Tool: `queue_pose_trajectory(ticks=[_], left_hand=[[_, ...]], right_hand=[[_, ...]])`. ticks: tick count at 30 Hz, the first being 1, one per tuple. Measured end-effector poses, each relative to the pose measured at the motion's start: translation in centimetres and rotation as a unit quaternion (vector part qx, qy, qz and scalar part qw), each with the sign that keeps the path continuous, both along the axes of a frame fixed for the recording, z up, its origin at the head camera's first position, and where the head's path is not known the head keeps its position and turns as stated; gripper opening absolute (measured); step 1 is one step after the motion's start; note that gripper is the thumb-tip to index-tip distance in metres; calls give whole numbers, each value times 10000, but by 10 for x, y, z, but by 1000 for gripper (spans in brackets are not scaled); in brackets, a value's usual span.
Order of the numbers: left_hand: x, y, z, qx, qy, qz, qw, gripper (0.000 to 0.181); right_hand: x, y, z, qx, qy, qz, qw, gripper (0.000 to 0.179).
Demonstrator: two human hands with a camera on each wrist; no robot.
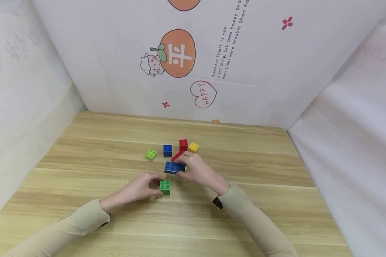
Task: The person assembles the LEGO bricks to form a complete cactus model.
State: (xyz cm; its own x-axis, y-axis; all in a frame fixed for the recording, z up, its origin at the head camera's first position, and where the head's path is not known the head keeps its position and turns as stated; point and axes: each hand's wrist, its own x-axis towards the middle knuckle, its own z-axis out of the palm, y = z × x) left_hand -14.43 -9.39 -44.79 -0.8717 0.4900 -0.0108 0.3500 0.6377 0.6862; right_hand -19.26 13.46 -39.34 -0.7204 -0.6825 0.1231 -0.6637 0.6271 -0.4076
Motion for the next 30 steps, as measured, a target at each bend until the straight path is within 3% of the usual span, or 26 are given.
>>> queue_pose_trajectory(ticks=[14,30], left_hand=[[-4,-1,2,-4,-3,-124,9999,39],[-6,1,3,78,-103,-167,9998,40]], right_hand=[[15,10,5,91,19,139,9999,33],[25,7,2,156,-309,330,9989,36]])
